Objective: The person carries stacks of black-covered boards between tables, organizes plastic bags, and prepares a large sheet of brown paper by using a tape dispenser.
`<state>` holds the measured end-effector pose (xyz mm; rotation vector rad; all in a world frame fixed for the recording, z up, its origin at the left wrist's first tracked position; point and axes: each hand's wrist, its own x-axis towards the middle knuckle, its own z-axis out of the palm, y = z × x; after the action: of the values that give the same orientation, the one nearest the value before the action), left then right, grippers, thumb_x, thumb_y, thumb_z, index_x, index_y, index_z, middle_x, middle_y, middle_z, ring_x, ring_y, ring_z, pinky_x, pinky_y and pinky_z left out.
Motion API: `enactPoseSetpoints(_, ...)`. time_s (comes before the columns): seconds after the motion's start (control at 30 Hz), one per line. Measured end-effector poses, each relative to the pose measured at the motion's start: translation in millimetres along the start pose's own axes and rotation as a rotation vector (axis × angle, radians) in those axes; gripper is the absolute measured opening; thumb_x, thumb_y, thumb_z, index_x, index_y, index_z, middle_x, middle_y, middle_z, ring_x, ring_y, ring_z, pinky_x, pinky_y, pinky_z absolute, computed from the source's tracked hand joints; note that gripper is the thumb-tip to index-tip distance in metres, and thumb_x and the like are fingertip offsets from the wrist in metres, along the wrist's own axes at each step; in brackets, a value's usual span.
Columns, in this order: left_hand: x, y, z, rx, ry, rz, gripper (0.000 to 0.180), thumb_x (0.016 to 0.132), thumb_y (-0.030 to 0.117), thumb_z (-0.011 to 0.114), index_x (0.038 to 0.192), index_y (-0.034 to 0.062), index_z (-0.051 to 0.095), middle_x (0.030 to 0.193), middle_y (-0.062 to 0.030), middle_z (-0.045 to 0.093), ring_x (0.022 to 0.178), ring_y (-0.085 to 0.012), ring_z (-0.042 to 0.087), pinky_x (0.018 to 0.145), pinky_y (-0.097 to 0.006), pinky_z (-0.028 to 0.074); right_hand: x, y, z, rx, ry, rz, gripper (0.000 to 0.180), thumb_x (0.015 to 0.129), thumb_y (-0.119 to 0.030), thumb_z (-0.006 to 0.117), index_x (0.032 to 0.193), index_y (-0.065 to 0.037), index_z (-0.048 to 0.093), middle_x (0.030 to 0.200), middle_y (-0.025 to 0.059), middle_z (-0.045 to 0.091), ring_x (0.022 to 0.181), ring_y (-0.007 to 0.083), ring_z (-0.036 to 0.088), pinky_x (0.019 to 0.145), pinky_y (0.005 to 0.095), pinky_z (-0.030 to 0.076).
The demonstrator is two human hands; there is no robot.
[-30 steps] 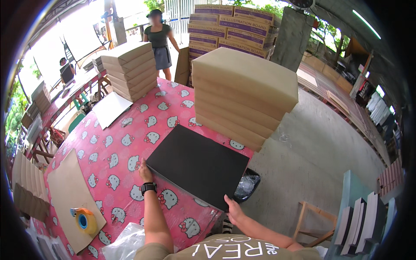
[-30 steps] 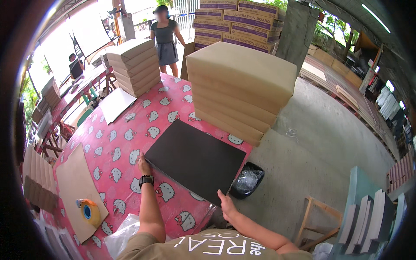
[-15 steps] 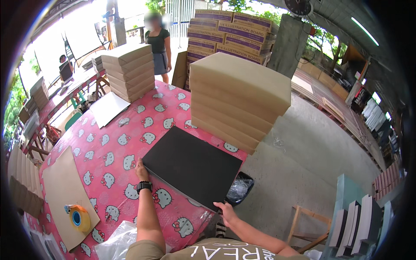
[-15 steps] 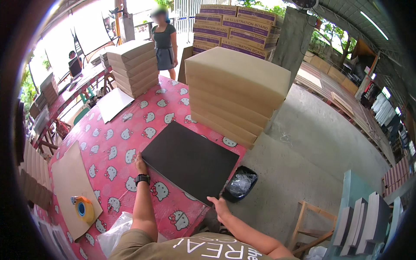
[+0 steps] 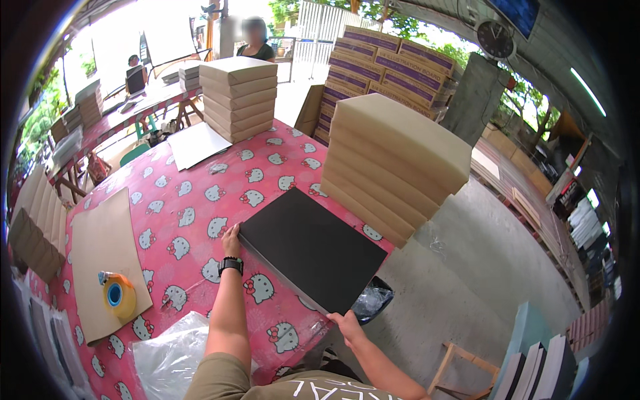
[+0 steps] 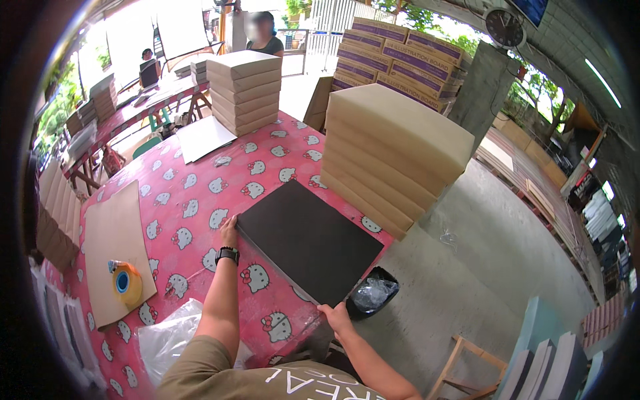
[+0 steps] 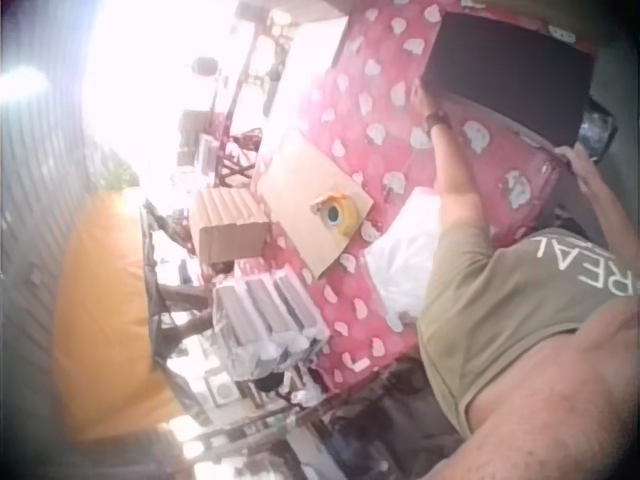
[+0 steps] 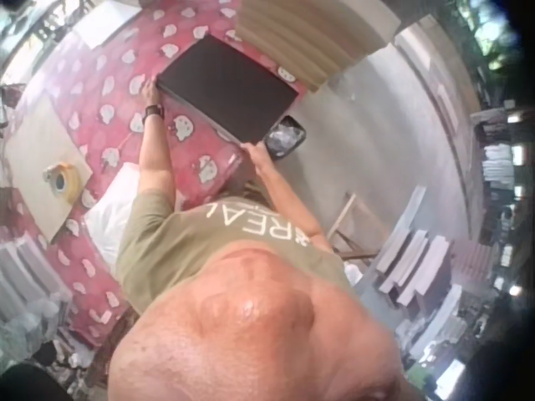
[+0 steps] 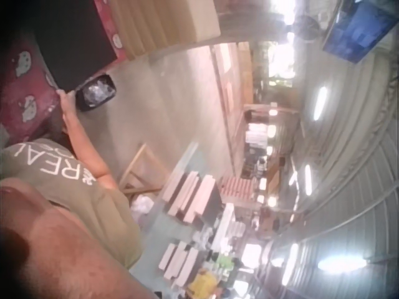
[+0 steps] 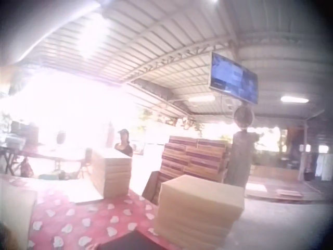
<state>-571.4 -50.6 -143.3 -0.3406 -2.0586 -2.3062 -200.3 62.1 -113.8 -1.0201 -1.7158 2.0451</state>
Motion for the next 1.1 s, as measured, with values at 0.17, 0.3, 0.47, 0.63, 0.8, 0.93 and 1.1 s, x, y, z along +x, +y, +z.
enactPoseSetpoints(0.17, 1, -9, -4, -0.041, 0.071, -0.029, 0.03, 0.085, 0.025, 0.051, 0.096, 0.0002, 0.063, 0.085, -0.0056, 0.063, 0.078, -0.0117, 0.055, 0.072, -0.025, 0.041, 0, -9, 3, -0.364, 0.016, -0.069, 0.046, 0.065, -0.012, 0.065, 0.103, 0.01, 0.051, 0.1, 0.0148, 0.057, 0.089, 0.0222, 0.053, 0.083, 0.0309, 0.04)
enactPoseSetpoints(0.3, 1, -14, -1, -0.186, 0.048, -0.057, 0.031, 0.087, 0.026, 0.049, 0.096, -0.0006, 0.062, 0.083, -0.0045, 0.062, 0.075, -0.0103, 0.055, 0.07, -0.024, 0.041, 10, -1, -10, -0.813, 0.019, -0.009, 0.074, 0.066, -0.029, 0.069, 0.12, 0.008, 0.035, 0.109, 0.0257, 0.052, 0.101, 0.0362, 0.052, 0.086, 0.0355, 0.04)
enactPoseSetpoints(0.47, -4, -15, -9, -0.078, 0.103, -0.007, 0.034, 0.088, 0.029, 0.047, 0.095, -0.0004, 0.062, 0.084, -0.0051, 0.063, 0.076, -0.0103, 0.054, 0.07, -0.023, 0.041, -7, -40, -16, -0.653, -0.146, 0.14, 0.063, 0.07, -0.035, 0.066, 0.114, 0.002, 0.041, 0.101, 0.0195, 0.055, 0.096, 0.0316, 0.053, 0.081, 0.0371, 0.042)
enactPoseSetpoints(0.63, -11, -17, -1, -0.116, 0.135, -0.013, 0.036, 0.088, 0.031, 0.047, 0.094, -0.0009, 0.062, 0.082, -0.0039, 0.062, 0.076, -0.0096, 0.053, 0.069, -0.023, 0.04, -35, -43, -17, -0.012, -0.106, 0.256, 0.039, 0.074, -0.019, 0.063, 0.104, 0.001, 0.047, 0.094, 0.0047, 0.053, 0.089, 0.0176, 0.052, 0.079, 0.0358, 0.042)
enactPoseSetpoints(0.8, -5, -24, -1, -0.128, 0.18, -0.028, 0.038, 0.087, 0.033, 0.048, 0.086, -0.0024, 0.061, 0.07, -0.0006, 0.056, 0.067, -0.0081, 0.047, 0.062, -0.024, 0.038, -18, -38, -20, -0.296, -0.173, 0.199, 0.029, 0.072, -0.017, 0.066, 0.091, -0.001, 0.051, 0.079, -0.0002, 0.051, 0.078, 0.0103, 0.051, 0.071, 0.0278, 0.043)
enactPoseSetpoints(0.93, -8, -20, 5, -0.006, 0.193, -0.037, 0.035, 0.086, 0.032, 0.05, 0.083, -0.0015, 0.061, 0.065, -0.001, 0.054, 0.064, -0.008, 0.046, 0.06, -0.026, 0.037, -18, -39, -17, -0.565, -0.153, 0.084, 0.027, 0.071, -0.017, 0.067, 0.089, -0.003, 0.053, 0.073, -0.0033, 0.049, 0.068, 0.0068, 0.049, 0.063, 0.0222, 0.042)
enactPoseSetpoints(1.1, -10, -12, 0, 0.045, 0.208, -0.015, 0.03, 0.086, 0.029, 0.05, 0.09, 0.0011, 0.062, 0.074, -0.0051, 0.06, 0.072, -0.0099, 0.052, 0.067, -0.026, 0.04, -24, -42, -24, -0.32, -0.197, 0.123, 0.031, 0.072, -0.016, 0.066, 0.096, -0.001, 0.053, 0.075, -0.0028, 0.05, 0.067, 0.0068, 0.048, 0.063, 0.0219, 0.042)
